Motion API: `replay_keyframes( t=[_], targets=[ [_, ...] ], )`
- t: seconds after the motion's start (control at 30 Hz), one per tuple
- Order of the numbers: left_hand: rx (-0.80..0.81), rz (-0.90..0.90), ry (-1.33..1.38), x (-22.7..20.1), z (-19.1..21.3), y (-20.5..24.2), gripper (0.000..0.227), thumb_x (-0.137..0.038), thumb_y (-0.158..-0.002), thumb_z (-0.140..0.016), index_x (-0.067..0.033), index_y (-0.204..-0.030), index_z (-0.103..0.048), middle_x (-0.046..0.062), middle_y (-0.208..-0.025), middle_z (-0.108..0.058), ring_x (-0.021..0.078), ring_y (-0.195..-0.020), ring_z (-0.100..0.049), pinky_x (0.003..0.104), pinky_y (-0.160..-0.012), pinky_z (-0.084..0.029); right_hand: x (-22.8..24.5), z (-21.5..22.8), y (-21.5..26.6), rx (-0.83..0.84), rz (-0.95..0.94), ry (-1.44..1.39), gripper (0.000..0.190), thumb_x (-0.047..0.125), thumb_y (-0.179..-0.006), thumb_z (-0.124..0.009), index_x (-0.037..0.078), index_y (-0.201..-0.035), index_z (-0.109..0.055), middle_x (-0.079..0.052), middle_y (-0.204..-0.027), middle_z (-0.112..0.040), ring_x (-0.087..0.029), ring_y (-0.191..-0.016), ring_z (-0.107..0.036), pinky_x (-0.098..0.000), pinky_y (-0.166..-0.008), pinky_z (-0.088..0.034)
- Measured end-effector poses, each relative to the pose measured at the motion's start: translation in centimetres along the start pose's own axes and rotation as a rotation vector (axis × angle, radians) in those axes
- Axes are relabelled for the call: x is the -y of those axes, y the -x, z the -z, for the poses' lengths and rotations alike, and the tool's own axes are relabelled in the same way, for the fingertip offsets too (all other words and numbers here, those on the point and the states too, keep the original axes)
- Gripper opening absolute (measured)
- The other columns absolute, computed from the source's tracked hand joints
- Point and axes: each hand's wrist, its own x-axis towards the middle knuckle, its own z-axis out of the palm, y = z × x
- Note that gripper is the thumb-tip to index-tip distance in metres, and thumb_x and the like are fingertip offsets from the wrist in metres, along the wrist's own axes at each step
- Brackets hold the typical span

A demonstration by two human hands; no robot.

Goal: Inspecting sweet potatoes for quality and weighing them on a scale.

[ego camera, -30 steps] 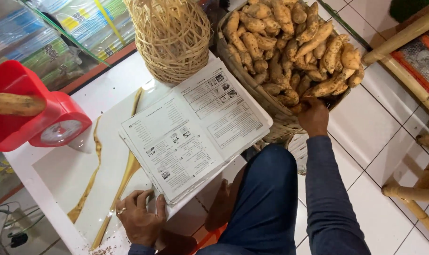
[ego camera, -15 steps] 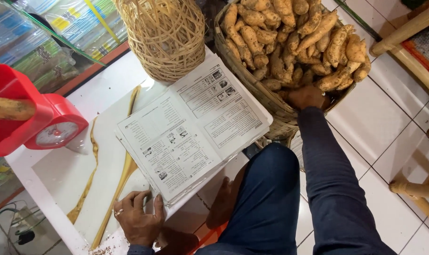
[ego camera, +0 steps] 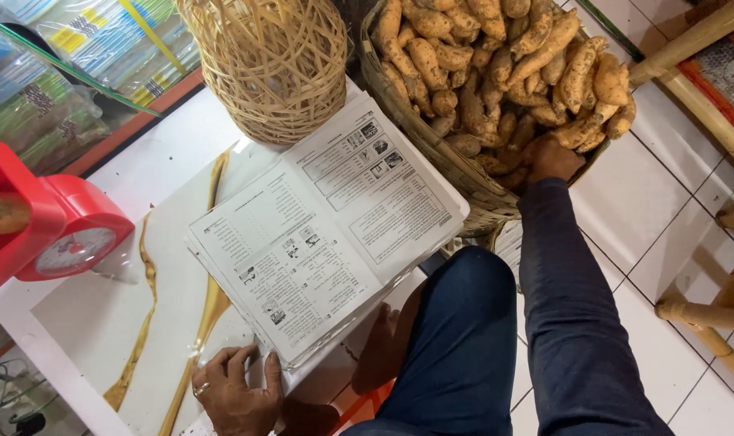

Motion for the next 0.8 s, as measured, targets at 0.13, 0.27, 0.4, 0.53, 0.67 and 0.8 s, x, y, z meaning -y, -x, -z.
replay_keyframes(
  t=[0.13,0.27,0.4,0.53,0.67,0.8],
  targets=[
    [-0.031,-0.053,0.029,0.3,-0.1,-0.2,0.03,-0.034,-0.079,-0.081,-0.0112,-0.098,-0.075,0.006,-0.108,-0.065,0.0322,-0.099,-0.06,0.052,-0.101,-0.047,4.2,12.1,1.4,0.053,-1.094,-1.285,0.026,0.018,-0.072,-0.076,0.01,-0.097,-0.076,0.006,-0.088,-0.075,-0.01,-0.073,-0.07,-0.0295,-0.05,-0.05],
    [0.03,-0.012,-0.001,1.0,-0.7,0.7,0.037,-0.04,-0.079,-0.078,-0.0143,-0.105,-0.074,0.006,-0.114,-0.063,0.0355,-0.114,-0.056,0.065,-0.113,-0.045,4.7,13.9,1.4,0.194,-1.125,-1.403,0.025,0.034,-0.075,-0.072,0.014,-0.09,-0.074,-0.001,-0.084,-0.066,-0.018,-0.069,-0.06,-0.0355,-0.056,-0.045],
    [0.052,-0.019,0.01,0.6,0.0,0.6,0.038,-0.038,-0.078,-0.079,-0.0125,-0.105,-0.073,0.007,-0.116,-0.064,0.0333,-0.112,-0.058,0.063,-0.111,-0.044,6.4,21.8,3.7,0.346,-1.252,-2.081,0.01,0.021,-0.076,-0.058,0.015,-0.069,-0.052,-0.005,-0.066,-0.058,-0.025,-0.056,-0.053,-0.0409,-0.051,-0.055],
    [0.029,-0.02,0.066,0.1,0.3,-0.1,0.034,-0.035,-0.079,-0.079,-0.0122,-0.103,-0.074,0.008,-0.113,-0.065,0.0342,-0.108,-0.058,0.059,-0.107,-0.044,5.4,21.3,4.3,0.307,-1.131,-2.16,0.02,0.015,-0.064,-0.052,0.023,-0.062,-0.034,0.004,-0.062,-0.05,-0.019,-0.061,-0.046,-0.0389,-0.062,-0.044],
    [0.016,-0.057,0.062,0.4,0.2,0.0,0.032,-0.037,-0.082,-0.076,-0.0138,-0.104,-0.073,0.008,-0.112,-0.064,0.0322,-0.106,-0.058,0.057,-0.107,-0.044,3.7,22.0,5.7,0.491,-0.873,-2.225,0.024,0.017,-0.059,-0.052,0.024,-0.079,-0.041,0.002,-0.107,-0.058,-0.021,-0.104,-0.051,-0.0431,-0.104,-0.04],
    [0.025,-0.063,0.073,0.1,0.7,-0.1,0.031,-0.034,-0.082,-0.076,-0.0138,-0.105,-0.073,0.009,-0.113,-0.064,0.033,-0.105,-0.059,0.052,-0.101,-0.046,3.3,23.2,8.1,0.594,-0.4,-2.474,0.061,0.02,-0.067,-0.057,0.011,-0.128,-0.064,-0.008,-0.126,-0.064,-0.032,-0.112,-0.059,-0.0432,-0.073,-0.045]
  ],
)
